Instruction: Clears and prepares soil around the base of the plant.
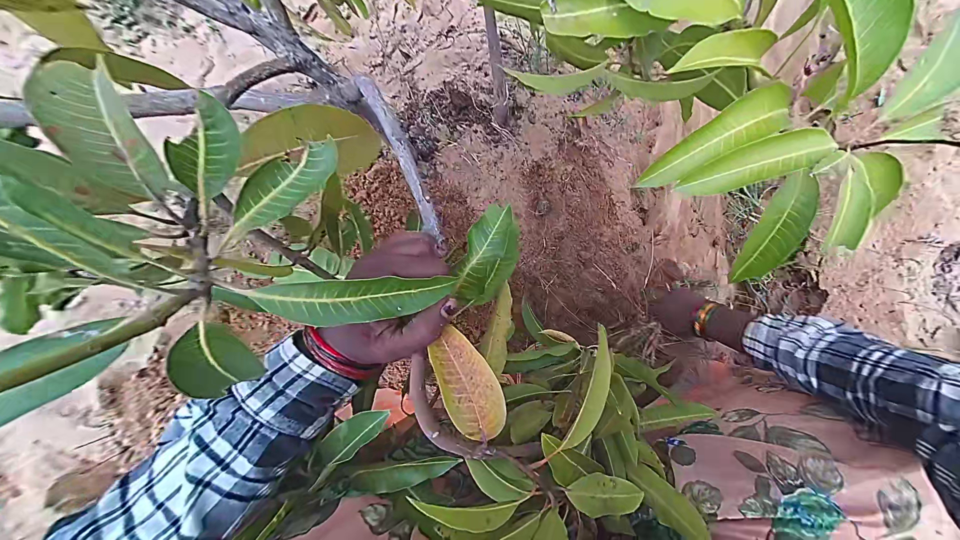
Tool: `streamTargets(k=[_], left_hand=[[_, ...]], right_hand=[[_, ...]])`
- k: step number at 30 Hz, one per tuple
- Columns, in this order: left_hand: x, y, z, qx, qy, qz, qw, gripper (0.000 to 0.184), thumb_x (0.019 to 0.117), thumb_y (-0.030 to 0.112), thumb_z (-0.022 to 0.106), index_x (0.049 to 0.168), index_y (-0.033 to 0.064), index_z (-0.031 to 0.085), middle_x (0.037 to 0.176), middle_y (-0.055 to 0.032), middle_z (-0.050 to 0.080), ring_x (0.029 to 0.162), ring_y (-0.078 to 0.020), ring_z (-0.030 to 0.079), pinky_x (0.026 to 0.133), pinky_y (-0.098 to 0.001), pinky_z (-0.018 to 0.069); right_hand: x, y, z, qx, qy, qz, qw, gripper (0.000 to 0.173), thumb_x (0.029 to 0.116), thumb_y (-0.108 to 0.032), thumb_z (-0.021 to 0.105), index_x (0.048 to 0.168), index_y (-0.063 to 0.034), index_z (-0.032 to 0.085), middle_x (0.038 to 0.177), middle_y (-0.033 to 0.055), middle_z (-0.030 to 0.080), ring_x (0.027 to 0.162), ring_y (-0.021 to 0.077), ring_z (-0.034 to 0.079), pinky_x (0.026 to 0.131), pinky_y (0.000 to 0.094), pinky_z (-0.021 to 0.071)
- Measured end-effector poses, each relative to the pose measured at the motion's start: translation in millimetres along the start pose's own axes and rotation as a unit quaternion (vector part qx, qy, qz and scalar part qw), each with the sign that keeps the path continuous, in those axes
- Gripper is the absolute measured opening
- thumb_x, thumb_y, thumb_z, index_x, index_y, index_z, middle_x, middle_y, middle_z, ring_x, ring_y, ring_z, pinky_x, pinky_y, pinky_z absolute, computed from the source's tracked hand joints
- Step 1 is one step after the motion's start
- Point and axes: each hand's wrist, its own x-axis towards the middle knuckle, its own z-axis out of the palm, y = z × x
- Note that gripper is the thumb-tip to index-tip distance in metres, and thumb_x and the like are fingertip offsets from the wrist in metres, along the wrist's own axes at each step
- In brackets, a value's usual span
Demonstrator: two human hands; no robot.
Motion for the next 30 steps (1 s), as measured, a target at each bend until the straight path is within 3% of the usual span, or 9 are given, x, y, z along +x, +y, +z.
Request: streamTargets(k=[3, 6, 11, 14, 18, 21, 24, 28, 30], left_hand=[[3.3, -1.1, 2.8, -0.001, 0.002, 0.0, 1.0, 0.015, 0.0972, 0.029, 0.061, 0.09, 0.016, 0.06, 0.086, 0.0095, 0.063, 0.098, 0.0002, 0.059, 0.101, -0.0275, 0.0433], [4.6, -4.7, 3.3, 0.007, 0.005, 0.008, 1.0, 0.017, 0.0962, 0.028, 0.062, 0.085, 0.0156, 0.059, 0.086, 0.0082, 0.065, 0.099, -0.0015, 0.061, 0.103, -0.0303, 0.0443], [3.8, -5.3, 0.5, 0.012, -0.001, 0.007, 1.0, 0.015, 0.0961, 0.03, 0.062, 0.093, 0.015, 0.061, 0.09, 0.0088, 0.065, 0.099, 0.0005, 0.061, 0.101, -0.0283, 0.045], [2.7, -4.5, -0.6, 0.011, -0.008, 0.003, 1.0, 0.014, 0.0956, 0.03, 0.061, 0.09, 0.0166, 0.06, 0.088, 0.0088, 0.063, 0.096, 0.0002, 0.059, 0.098, -0.0271, 0.0444], [-1.0, -5.2, -1.7, 0.016, -0.001, -0.002, 1.0, 0.017, 0.0966, 0.032, 0.062, 0.096, 0.016, 0.062, 0.092, 0.0095, 0.066, 0.101, -0.0006, 0.061, 0.1, -0.0285, 0.0451], [-1.6, -4.6, 0.3, 0.015, 0.003, 0.003, 1.0, 0.018, 0.0975, 0.032, 0.06, 0.093, 0.0148, 0.062, 0.088, 0.008, 0.066, 0.099, -0.002, 0.061, 0.1, -0.0294, 0.0451], [2.8, -2.4, 0.7, 0.009, 0.001, 0.003, 1.0, 0.019, 0.0981, 0.03, 0.06, 0.093, 0.0124, 0.062, 0.09, 0.0073, 0.066, 0.102, -0.0016, 0.061, 0.102, -0.0285, 0.0438], [5.8, -4.4, 0.6, 0.011, -0.004, -0.009, 1.0, 0.018, 0.0963, 0.031, 0.061, 0.091, 0.0133, 0.063, 0.094, 0.0078, 0.067, 0.107, -0.0009, 0.06, 0.105, -0.0276, 0.0437], [9.0, -3.3, 0.1, 0.027, -0.013, -0.012, 0.999, 0.022, 0.0956, 0.028, 0.059, 0.081, 0.0121, 0.058, 0.089, 0.0049, 0.064, 0.1, -0.0008, 0.059, 0.099, -0.0259, 0.0442]], right_hand=[[-20.7, 42.7, 22.0, 0.044, -0.023, 0.077, 0.996, 0.028, 0.0991, -0.015, 0.062, 0.115, 0.0063, 0.068, 0.119, 0.0308, 0.067, 0.114, 0.0522, 0.063, 0.091, 0.0726, 0.0477], [-21.1, 60.3, 22.6, 0.069, 0.028, 0.138, 0.988, 0.02, 0.0973, -0.015, 0.063, 0.108, -0.0002, 0.071, 0.11, 0.0252, 0.071, 0.105, 0.0472, 0.068, 0.081, 0.0696, 0.052], [-1.9, 30.6, 6.9, 0.12, 0.131, 0.119, 0.977, 0.024, 0.0969, -0.011, 0.065, 0.119, -0.0024, 0.069, 0.113, 0.0271, 0.07, 0.107, 0.051, 0.066, 0.084, 0.0729, 0.0497], [23.0, 11.3, 0.5, 0.157, 0.1, 0.151, 0.971, 0.034, 0.0951, -0.013, 0.066, 0.127, -0.0023, 0.064, 0.119, 0.0298, 0.067, 0.11, 0.0526, 0.065, 0.082, 0.074, 0.0503], [56.0, -2.0, 16.6, 0.153, 0.05, 0.172, 0.972, 0.021, 0.0942, -0.014, 0.067, 0.107, 0.0025, 0.072, 0.117, 0.0281, 0.068, 0.109, 0.0497, 0.065, 0.083, 0.071, 0.0518], [49.3, 3.9, 15.0, 0.15, 0.05, 0.16, 0.974, 0.022, 0.0929, -0.016, 0.069, 0.106, 0.0018, 0.073, 0.119, 0.0281, 0.068, 0.111, 0.0495, 0.065, 0.085, 0.0717, 0.0511], [12.6, 11.7, -16.8, 0.143, 0.018, 0.146, 0.979, 0.028, 0.1008, -0.012, 0.061, 0.121, 0.0063, 0.066, 0.131, 0.029, 0.063, 0.123, 0.0488, 0.06, 0.094, 0.0693, 0.0476], [23.3, 44.8, 17.4, 0.099, 0.116, 0.15, 0.977, 0.022, 0.093, -0.013, 0.069, 0.105, 0.0052, 0.071, 0.109, 0.0289, 0.069, 0.105, 0.0509, 0.066, 0.084, 0.0727, 0.0502], [-16.6, 56.7, 0.0, 0.108, 0.131, 0.156, 0.973, 0.022, 0.0973, -0.013, 0.065, 0.109, 0.005, 0.07, 0.109, 0.0302, 0.069, 0.107, 0.0523, 0.065, 0.086, 0.0739, 0.0486]])
